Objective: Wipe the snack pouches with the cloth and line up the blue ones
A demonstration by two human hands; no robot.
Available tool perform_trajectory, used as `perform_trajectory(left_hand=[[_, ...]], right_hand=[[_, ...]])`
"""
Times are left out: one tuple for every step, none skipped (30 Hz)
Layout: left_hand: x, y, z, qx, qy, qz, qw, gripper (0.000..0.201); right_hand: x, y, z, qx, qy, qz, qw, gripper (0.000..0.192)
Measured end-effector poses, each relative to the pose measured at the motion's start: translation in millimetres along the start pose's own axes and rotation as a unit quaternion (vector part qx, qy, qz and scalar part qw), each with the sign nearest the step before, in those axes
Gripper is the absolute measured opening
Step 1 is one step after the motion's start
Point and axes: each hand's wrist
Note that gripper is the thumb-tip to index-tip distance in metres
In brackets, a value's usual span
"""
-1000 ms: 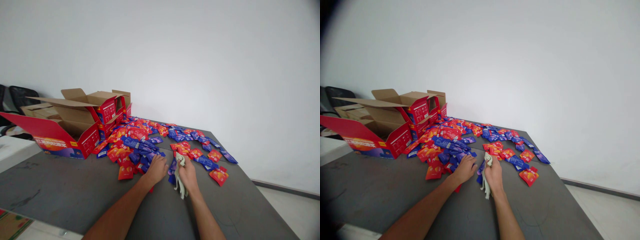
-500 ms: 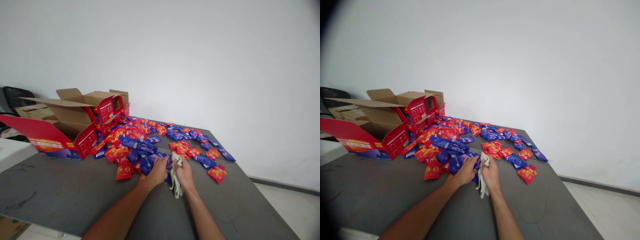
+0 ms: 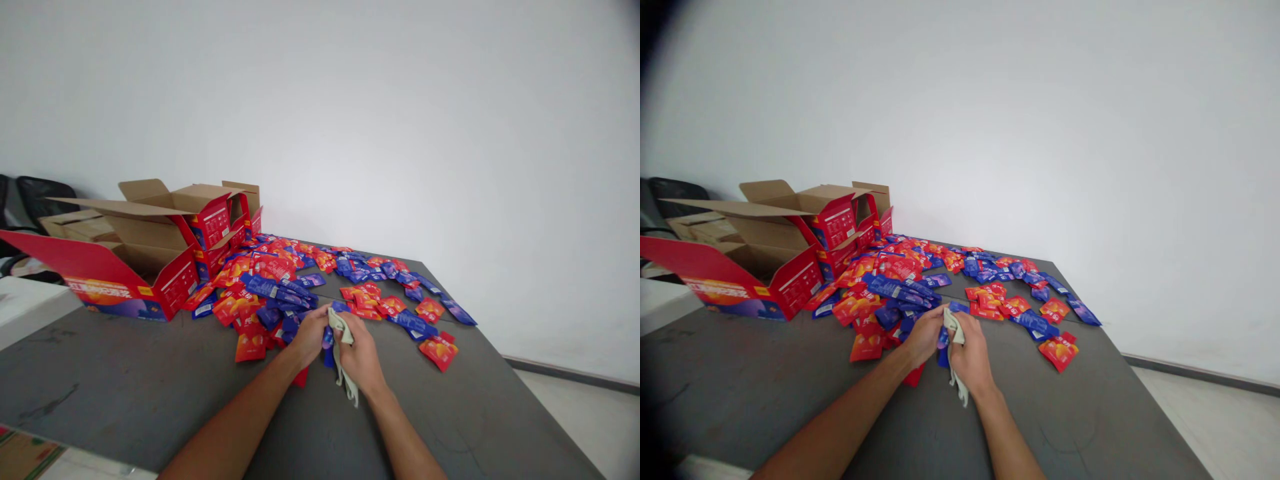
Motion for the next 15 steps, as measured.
perform_trajectory(left_hand=[[-1.7,1.8,-0.9,0.005,0.004,-0.025,1.0,0.032],[-3.1,3.6,-1.6,0.008,0.009,-0.046,0.999,0.034],[-3.9,4.9,-2.2,0.008,0.015,-0.061,0.998,0.036],[-3.8,5.5,-2.6,0.006,0.022,-0.067,0.997,0.038],[-3.0,5.1,-3.1,0.005,0.03,-0.065,0.997,0.04],[-1.5,3.7,-3.7,0.007,0.04,-0.056,0.998,0.04],[0.4,1.4,-4.6,0.014,0.051,-0.038,0.998,0.04],[2.5,-1.5,-5.9,0.028,0.063,-0.016,0.998,0.038],[4.4,-4.5,-7.7,0.045,0.078,0.008,0.996,0.035],[5.8,-7.2,-10.0,0.062,0.096,0.029,0.993,0.032],[6.6,-9.2,-12.6,0.078,0.114,0.045,0.989,0.029],[6.8,-10.1,-15.4,0.091,0.13,0.054,0.986,0.029],[6.3,-9.8,-18.1,0.1,0.139,0.053,0.984,0.028],[5.3,-8.5,-20.5,0.107,0.141,0.043,0.983,0.026],[4.1,-6.3,-22.5,0.113,0.137,0.028,0.984,0.022]], right_hand=[[0.9,-1.5,-1.0,0.018,0.017,-0.001,1.0,0.039],[1.6,-2.0,-2.6,0.039,0.027,-0.011,0.999,0.043],[1.9,-1.5,-4.6,0.063,0.032,-0.026,0.997,0.046],[2.0,0.1,-7.0,0.088,0.035,-0.044,0.995,0.05],[1.7,2.5,-9.3,0.112,0.037,-0.061,0.991,0.054],[1.2,5.5,-11.4,0.135,0.04,-0.075,0.987,0.057],[0.6,8.5,-13.0,0.155,0.045,-0.084,0.983,0.06],[0.0,11.1,-13.7,0.171,0.051,-0.084,0.98,0.062],[-0.4,12.9,-13.6,0.182,0.059,-0.076,0.979,0.065],[-0.5,13.6,-12.4,0.189,0.066,-0.059,0.978,0.068],[-0.3,13.2,-10.3,0.191,0.075,-0.034,0.978,0.072],[0.1,11.7,-7.5,0.189,0.083,-0.003,0.978,0.076],[0.8,9.4,-4.1,0.185,0.089,0.03,0.978,0.082],[1.7,6.7,-0.5,0.18,0.094,0.062,0.977,0.086],[2.5,3.9,2.9,0.174,0.098,0.088,0.976,0.09]])
Point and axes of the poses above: each hand's wrist, its own x-axis away from the middle knuckle, its own y-axis out of the back of the hand, z = x × y, and after that the axes turned 6 degrees about -z, right-handed
